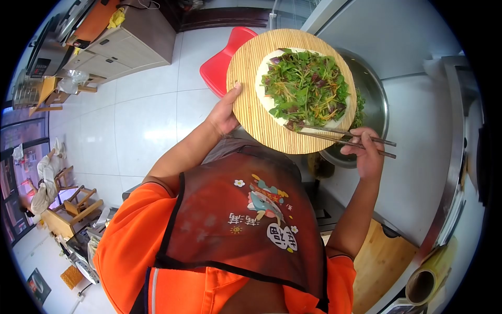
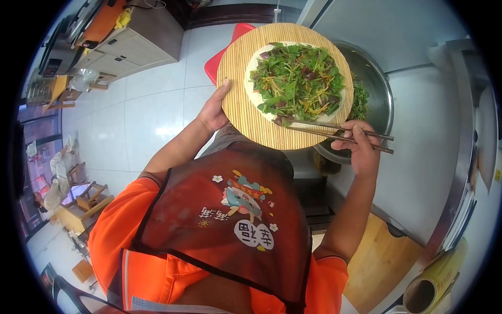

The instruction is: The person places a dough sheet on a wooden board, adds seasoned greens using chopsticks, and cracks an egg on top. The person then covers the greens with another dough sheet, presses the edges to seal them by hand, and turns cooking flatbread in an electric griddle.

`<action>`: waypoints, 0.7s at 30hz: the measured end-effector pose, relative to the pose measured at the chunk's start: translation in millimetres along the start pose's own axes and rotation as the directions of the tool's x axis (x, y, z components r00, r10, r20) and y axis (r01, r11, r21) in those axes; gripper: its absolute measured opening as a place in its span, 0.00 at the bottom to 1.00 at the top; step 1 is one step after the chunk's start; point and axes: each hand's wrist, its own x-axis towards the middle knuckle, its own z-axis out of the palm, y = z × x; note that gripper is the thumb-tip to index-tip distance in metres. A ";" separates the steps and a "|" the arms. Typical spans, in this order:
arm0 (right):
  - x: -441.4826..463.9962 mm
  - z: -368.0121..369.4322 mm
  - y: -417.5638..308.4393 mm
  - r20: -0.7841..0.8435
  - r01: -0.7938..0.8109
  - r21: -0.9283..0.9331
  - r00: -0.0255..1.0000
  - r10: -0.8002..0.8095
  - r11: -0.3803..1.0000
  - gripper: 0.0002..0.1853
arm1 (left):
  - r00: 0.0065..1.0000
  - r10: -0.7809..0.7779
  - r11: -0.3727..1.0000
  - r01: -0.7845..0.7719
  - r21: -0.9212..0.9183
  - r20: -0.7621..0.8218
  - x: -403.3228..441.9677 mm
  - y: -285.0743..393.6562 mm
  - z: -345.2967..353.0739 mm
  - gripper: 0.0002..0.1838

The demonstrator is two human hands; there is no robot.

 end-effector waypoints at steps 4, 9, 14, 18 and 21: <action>0.7 1.9 9.0 -0.010 0.049 0.037 0.999 -0.049 0.998 0.14 | 1.000 0.000 1.000 0.000 -0.005 0.015 -1.7 1.3 0.3 0.29; 1.3 0.3 -1.8 -0.068 0.247 0.187 0.969 -0.238 0.951 0.14 | 1.000 0.001 1.000 -0.001 0.009 0.006 -2.9 2.3 2.1 0.30; 10.9 7.0 -8.3 -0.162 0.295 0.128 0.948 -0.273 0.947 0.15 | 1.000 0.010 0.999 -0.010 0.032 0.000 -6.2 4.5 6.1 0.30; 16.1 2.4 12.2 -0.170 0.197 0.105 0.969 -0.177 0.975 0.13 | 1.000 0.006 1.000 -0.006 0.028 0.006 -6.5 4.0 5.5 0.30; 13.4 -0.6 18.4 -0.163 0.155 0.109 0.977 -0.136 0.982 0.13 | 1.000 0.011 0.999 -0.011 0.032 0.011 -7.9 4.3 6.1 0.31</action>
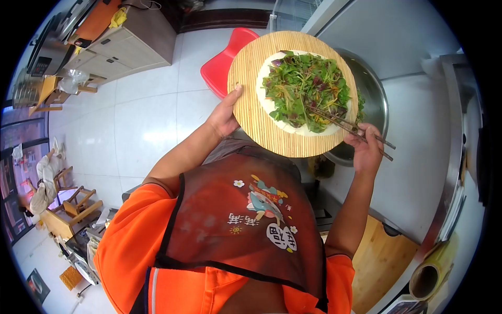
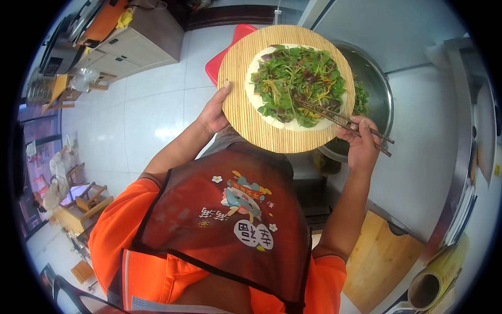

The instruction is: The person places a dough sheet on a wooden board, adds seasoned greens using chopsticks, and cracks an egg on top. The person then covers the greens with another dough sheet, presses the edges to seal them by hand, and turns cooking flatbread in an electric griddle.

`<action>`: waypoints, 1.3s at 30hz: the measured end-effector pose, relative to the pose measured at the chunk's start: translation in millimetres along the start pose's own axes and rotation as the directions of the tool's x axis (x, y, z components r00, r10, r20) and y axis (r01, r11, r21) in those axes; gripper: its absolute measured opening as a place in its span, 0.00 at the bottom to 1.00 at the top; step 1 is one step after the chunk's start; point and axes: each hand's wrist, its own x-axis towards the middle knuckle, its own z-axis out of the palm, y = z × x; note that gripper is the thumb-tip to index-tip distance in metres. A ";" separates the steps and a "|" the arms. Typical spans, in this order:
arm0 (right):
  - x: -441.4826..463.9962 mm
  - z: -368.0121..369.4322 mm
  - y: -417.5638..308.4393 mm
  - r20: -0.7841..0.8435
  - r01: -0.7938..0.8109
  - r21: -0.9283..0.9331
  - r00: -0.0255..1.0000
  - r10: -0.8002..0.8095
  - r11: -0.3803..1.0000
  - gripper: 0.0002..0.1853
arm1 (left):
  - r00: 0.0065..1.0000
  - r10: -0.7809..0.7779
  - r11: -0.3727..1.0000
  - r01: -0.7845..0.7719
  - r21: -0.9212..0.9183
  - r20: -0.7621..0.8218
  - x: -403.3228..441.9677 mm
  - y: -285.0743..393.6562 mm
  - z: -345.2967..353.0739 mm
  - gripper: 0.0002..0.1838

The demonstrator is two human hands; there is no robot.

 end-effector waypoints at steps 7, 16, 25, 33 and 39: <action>-7.3 0.3 -8.5 -0.050 -0.003 -0.011 0.999 0.002 1.000 0.14 | 1.000 -0.004 1.000 0.004 0.022 -0.011 -0.3 -0.5 0.3 0.31; -18.6 3.5 -7.5 0.117 -0.103 0.089 0.989 0.092 0.991 0.14 | 0.998 -0.037 0.999 0.039 -0.038 0.045 1.0 1.9 -5.7 0.28; -17.1 26.4 1.1 0.041 -0.074 0.006 0.996 0.073 0.997 0.13 | 1.000 -0.009 1.000 0.009 0.003 -0.023 -2.7 2.0 0.3 0.30; -10.3 57.5 16.1 0.105 -0.089 -0.033 0.990 0.092 0.995 0.14 | 0.999 -0.016 1.000 0.016 0.006 -0.051 -10.4 5.9 8.5 0.30; -4.2 75.7 4.8 0.082 -0.044 -0.014 0.996 0.045 0.999 0.14 | 0.998 -0.011 1.000 0.012 0.009 -0.060 -17.5 9.6 14.0 0.30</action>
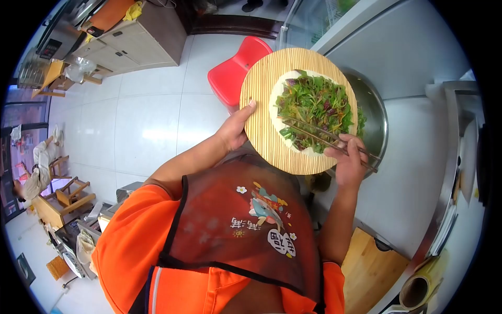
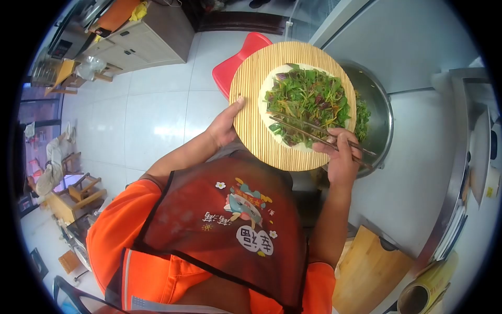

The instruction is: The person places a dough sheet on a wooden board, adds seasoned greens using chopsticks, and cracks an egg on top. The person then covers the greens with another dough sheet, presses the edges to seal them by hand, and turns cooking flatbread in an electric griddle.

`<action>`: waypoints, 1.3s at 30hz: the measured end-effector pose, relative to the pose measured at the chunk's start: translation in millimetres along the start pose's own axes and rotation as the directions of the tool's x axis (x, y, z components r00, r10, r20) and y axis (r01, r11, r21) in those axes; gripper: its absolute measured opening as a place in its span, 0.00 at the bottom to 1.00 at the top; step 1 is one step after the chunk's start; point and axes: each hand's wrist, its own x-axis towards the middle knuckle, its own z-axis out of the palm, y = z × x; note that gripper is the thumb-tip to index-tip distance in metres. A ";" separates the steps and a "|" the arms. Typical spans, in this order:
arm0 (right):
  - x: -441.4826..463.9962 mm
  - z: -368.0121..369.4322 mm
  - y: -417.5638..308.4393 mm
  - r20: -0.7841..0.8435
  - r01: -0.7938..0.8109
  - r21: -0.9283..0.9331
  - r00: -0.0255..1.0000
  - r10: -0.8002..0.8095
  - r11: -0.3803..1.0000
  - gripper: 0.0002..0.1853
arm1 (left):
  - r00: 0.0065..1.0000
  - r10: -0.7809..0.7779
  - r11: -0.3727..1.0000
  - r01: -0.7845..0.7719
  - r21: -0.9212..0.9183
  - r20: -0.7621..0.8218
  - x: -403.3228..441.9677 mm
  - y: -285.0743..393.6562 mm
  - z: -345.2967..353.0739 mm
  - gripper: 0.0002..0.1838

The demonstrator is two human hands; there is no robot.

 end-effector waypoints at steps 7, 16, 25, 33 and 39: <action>7.4 21.5 -6.6 -0.139 0.124 -0.081 0.981 -0.134 0.989 0.14 | 1.000 0.003 1.000 -0.003 0.018 0.022 -1.5 -1.9 -7.2 0.29; 31.7 60.2 -20.3 0.198 0.577 -0.460 0.807 -0.556 0.675 0.10 | 0.998 0.013 0.997 -0.017 0.079 0.058 2.7 -6.9 -16.7 0.31; 46.3 74.1 -23.2 0.049 0.381 -0.397 0.917 -0.396 0.835 0.11 | 0.996 -0.012 0.996 0.004 0.090 0.094 3.2 -2.9 -16.5 0.30; 40.5 64.7 -18.7 0.027 0.483 -0.351 0.862 -0.507 0.802 0.11 | 0.989 0.008 0.996 -0.021 0.087 0.148 0.8 -4.5 -12.7 0.31; 20.6 29.6 -10.5 0.076 0.353 -0.433 0.931 -0.357 0.829 0.14 | 0.998 -0.011 0.997 0.006 0.077 0.067 6.3 -14.9 -24.4 0.33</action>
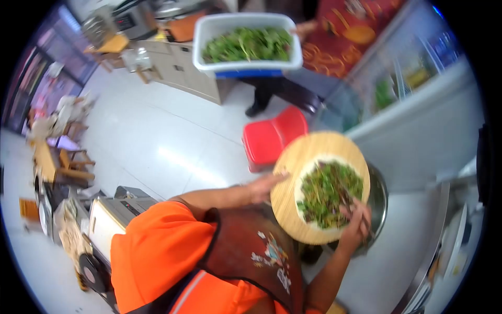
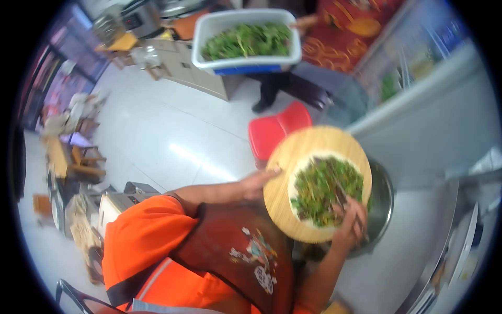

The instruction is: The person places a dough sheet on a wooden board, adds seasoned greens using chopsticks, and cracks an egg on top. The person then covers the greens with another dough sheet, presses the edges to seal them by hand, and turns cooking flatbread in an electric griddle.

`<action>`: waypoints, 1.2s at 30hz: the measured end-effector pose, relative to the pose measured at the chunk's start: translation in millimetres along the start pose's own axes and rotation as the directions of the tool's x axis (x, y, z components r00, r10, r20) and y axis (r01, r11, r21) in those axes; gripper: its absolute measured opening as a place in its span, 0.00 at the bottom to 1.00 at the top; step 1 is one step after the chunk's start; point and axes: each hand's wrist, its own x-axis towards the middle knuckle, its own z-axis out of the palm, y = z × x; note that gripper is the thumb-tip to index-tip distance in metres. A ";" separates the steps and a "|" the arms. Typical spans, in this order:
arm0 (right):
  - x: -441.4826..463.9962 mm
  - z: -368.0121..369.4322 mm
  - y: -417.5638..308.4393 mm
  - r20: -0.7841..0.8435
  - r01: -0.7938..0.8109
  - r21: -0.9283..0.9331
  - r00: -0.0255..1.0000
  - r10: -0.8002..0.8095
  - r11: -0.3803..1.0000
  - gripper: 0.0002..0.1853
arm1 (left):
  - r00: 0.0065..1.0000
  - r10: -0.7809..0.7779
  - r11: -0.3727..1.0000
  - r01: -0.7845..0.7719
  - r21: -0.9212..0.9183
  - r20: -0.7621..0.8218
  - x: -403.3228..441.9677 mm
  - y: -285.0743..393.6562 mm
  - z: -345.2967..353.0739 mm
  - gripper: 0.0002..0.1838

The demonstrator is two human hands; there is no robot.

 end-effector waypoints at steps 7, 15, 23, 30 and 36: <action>-8.3 -8.0 -8.3 -0.161 -0.147 0.191 0.971 0.179 0.970 0.19 | 0.997 0.076 0.997 -0.076 0.003 0.035 -29.6 14.0 26.2 0.31; -11.1 -16.3 8.9 -0.100 -0.257 0.262 0.952 0.291 0.930 0.19 | 0.989 0.134 0.988 -0.129 -0.080 0.056 -21.3 -6.0 9.7 0.29; -7.6 -116.4 36.3 -0.493 0.129 0.360 0.867 0.071 0.924 0.17 | 0.987 0.142 0.990 -0.144 -0.014 -0.072 5.5 -51.8 6.5 0.27; -17.9 -219.1 130.6 -0.590 -0.047 0.248 0.785 0.190 0.968 0.14 | 0.945 0.298 0.955 -0.295 0.037 -0.133 7.1 -70.5 -4.9 0.30; -30.7 -201.5 185.8 -0.568 -0.389 0.361 0.628 0.531 0.847 0.14 | 0.966 0.184 0.983 -0.186 0.009 -0.183 10.8 -51.1 1.5 0.30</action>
